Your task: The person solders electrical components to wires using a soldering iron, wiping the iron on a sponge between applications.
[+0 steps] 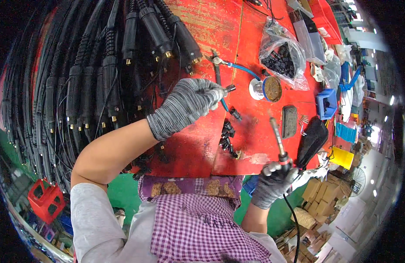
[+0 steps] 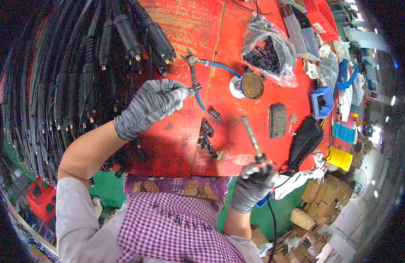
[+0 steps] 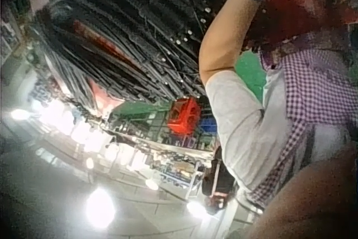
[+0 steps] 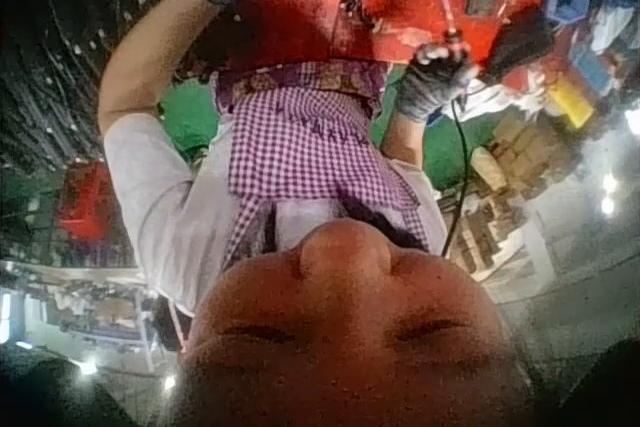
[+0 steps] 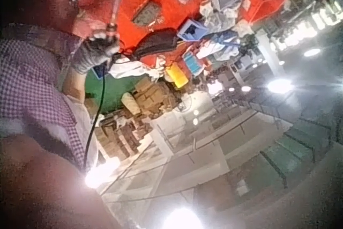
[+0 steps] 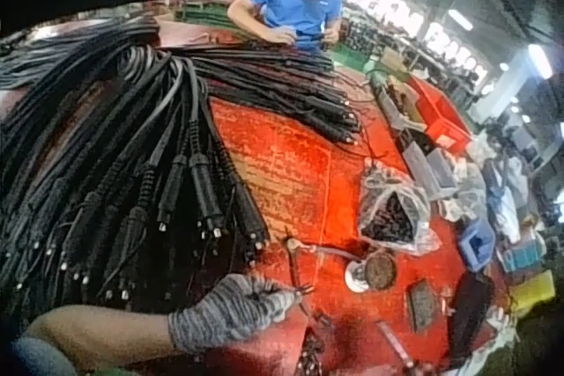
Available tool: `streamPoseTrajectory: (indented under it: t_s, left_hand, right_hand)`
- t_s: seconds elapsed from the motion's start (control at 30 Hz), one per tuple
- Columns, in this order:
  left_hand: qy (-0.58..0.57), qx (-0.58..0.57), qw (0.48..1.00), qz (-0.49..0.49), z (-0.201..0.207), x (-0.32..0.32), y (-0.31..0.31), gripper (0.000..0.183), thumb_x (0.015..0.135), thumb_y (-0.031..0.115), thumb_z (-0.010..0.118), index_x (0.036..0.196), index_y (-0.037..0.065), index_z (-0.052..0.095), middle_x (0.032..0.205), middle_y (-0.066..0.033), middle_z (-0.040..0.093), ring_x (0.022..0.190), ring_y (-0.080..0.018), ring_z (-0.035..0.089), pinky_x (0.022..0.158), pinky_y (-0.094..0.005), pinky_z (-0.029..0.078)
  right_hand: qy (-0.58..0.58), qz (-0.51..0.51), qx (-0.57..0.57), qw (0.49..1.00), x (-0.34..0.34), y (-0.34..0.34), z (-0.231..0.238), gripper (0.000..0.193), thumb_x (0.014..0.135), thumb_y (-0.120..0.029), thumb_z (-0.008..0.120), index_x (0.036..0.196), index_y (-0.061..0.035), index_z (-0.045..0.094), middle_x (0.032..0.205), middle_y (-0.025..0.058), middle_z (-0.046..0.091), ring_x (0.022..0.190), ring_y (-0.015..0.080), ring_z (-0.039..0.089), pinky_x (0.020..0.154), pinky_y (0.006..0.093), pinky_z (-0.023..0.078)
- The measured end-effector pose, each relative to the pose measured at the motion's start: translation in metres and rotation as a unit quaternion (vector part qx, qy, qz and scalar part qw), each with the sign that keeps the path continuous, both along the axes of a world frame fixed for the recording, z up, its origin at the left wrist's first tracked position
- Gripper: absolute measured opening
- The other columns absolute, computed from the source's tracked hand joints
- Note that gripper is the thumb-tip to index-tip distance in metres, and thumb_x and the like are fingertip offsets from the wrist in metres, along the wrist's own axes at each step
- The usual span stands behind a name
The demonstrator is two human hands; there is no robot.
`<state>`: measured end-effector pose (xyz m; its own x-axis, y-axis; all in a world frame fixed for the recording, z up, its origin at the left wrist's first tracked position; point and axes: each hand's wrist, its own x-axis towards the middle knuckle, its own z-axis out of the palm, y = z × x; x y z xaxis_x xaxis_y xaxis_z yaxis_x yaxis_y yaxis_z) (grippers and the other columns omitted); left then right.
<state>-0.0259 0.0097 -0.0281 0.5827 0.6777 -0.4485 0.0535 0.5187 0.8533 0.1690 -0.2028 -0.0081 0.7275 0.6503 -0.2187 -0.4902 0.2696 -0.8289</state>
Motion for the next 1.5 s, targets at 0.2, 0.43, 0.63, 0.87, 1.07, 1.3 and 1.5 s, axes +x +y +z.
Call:
streamPoseTrajectory:
  t_s: [0.2,0.43,0.63,0.87,1.07,1.3,1.5]
  left_hand:
    - [0.029,0.118,0.993,-0.008,-0.009,0.014,-0.001,0.016,0.081,0.016,0.055,0.086,0.002,0.061,0.058,0.0021,0.051,0.049,-0.0053,0.044,0.044,-0.0209,0.035]
    - [-0.025,0.042,0.999,0.005,-0.009,0.007,-0.006,0.015,0.083,0.012,0.053,0.092,0.001,0.060,0.058,0.0008,0.052,0.040,-0.0047,0.042,0.034,-0.0168,0.029]
    - [0.001,0.070,0.998,0.002,0.000,0.013,-0.012,0.016,0.085,0.015,0.053,0.092,0.002,0.060,0.067,0.0004,0.057,0.047,-0.0031,0.046,0.039,-0.0152,0.033]
    - [0.026,0.065,0.998,-0.004,0.007,0.016,-0.012,0.015,0.084,0.013,0.054,0.092,0.003,0.060,0.066,0.0014,0.055,0.050,-0.0030,0.047,0.042,-0.0148,0.035]
    - [0.046,0.072,0.996,0.004,0.017,0.020,-0.011,0.014,0.083,0.010,0.054,0.092,0.001,0.060,0.066,0.0020,0.055,0.050,-0.0039,0.047,0.043,-0.0153,0.035]
    - [-0.001,0.098,0.995,-0.014,0.014,0.020,-0.010,0.016,0.083,0.013,0.053,0.093,0.001,0.059,0.070,0.0017,0.056,0.057,-0.0042,0.050,0.048,-0.0168,0.038]
    - [0.062,0.055,0.995,-0.056,0.030,0.014,-0.008,0.015,0.084,0.016,0.052,0.086,0.003,0.060,0.066,0.0021,0.054,0.056,-0.0036,0.046,0.049,-0.0181,0.037]
  right_hand:
    - [-0.031,-0.055,0.069,0.996,0.077,-0.030,0.016,0.051,0.083,-0.051,0.043,0.097,-0.0027,0.051,0.071,0.0059,0.052,0.059,0.0158,0.048,0.051,0.0255,0.040]
    - [-0.021,-0.290,0.024,0.957,0.141,-0.070,-0.009,0.053,0.082,-0.051,0.045,0.090,0.0007,0.052,0.057,0.0058,0.050,0.044,0.0138,0.045,0.040,0.0229,0.039]
    - [-0.087,-0.290,-0.018,0.953,0.144,-0.064,-0.021,0.039,0.084,-0.041,0.049,0.092,-0.0036,0.056,0.074,0.0028,0.057,0.050,0.0073,0.049,0.044,0.0179,0.042]
    - [-0.064,-0.294,-0.013,0.954,0.153,-0.029,-0.040,0.037,0.085,-0.038,0.048,0.091,-0.0026,0.057,0.064,0.0033,0.056,0.047,0.0100,0.049,0.042,0.0205,0.041]
    - [0.057,-0.153,0.034,0.986,0.173,-0.003,-0.069,0.038,0.083,-0.041,0.051,0.092,-0.0048,0.057,0.062,0.0041,0.055,0.050,0.0133,0.050,0.044,0.0217,0.041]
    - [0.128,-0.133,0.034,0.982,0.149,-0.005,-0.057,0.041,0.082,-0.046,0.050,0.095,-0.0077,0.055,0.075,0.0049,0.057,0.064,0.0136,0.052,0.052,0.0227,0.045]
    - [-0.048,0.117,-0.145,0.981,0.043,0.010,-0.063,0.030,0.085,-0.033,0.053,0.098,-0.0057,0.053,0.066,0.0000,0.052,0.058,0.0074,0.050,0.050,0.0196,0.042]
